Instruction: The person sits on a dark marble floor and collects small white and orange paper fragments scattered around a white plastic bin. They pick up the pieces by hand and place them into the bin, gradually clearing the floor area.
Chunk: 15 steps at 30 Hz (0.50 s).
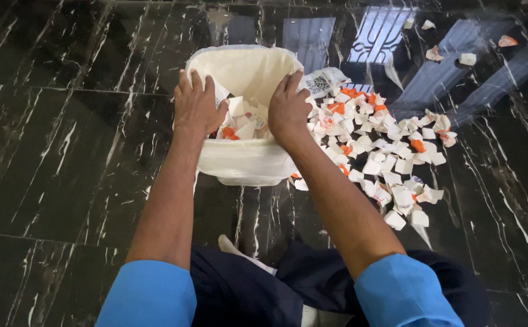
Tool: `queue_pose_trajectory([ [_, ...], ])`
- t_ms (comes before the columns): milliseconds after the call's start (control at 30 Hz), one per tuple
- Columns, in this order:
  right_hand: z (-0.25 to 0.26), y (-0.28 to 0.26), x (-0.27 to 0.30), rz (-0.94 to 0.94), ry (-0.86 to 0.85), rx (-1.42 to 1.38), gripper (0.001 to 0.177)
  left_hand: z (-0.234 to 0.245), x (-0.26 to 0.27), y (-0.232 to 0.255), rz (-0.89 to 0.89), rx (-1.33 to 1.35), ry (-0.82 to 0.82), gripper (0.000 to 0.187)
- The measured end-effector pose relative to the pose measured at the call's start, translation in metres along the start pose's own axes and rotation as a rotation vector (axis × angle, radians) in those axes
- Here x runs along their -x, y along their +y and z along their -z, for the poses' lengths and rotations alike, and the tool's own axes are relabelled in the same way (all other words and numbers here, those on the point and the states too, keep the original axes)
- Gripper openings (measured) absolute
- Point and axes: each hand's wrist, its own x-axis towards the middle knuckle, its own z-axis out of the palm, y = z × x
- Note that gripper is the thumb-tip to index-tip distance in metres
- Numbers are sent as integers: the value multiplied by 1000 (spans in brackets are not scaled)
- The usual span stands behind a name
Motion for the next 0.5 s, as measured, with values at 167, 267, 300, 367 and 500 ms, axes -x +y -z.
queue_pose_trajectory([
  [167,11,-1,2,2,-20,0,76,1,4,1,-20,9,54,78],
  [267,14,-1,2,4,-26,-11,76,1,2,1,-17,6,56,78],
  [300,15,-1,3,4,-32,-19,76,0,3,1,-15,4,55,78],
  [367,16,-1,3,2,-33,-14,77,0,3,0,-20,0,59,78],
  [500,15,-1,3,7,-15,5,75,-2,3,1,-17,-2,69,78],
])
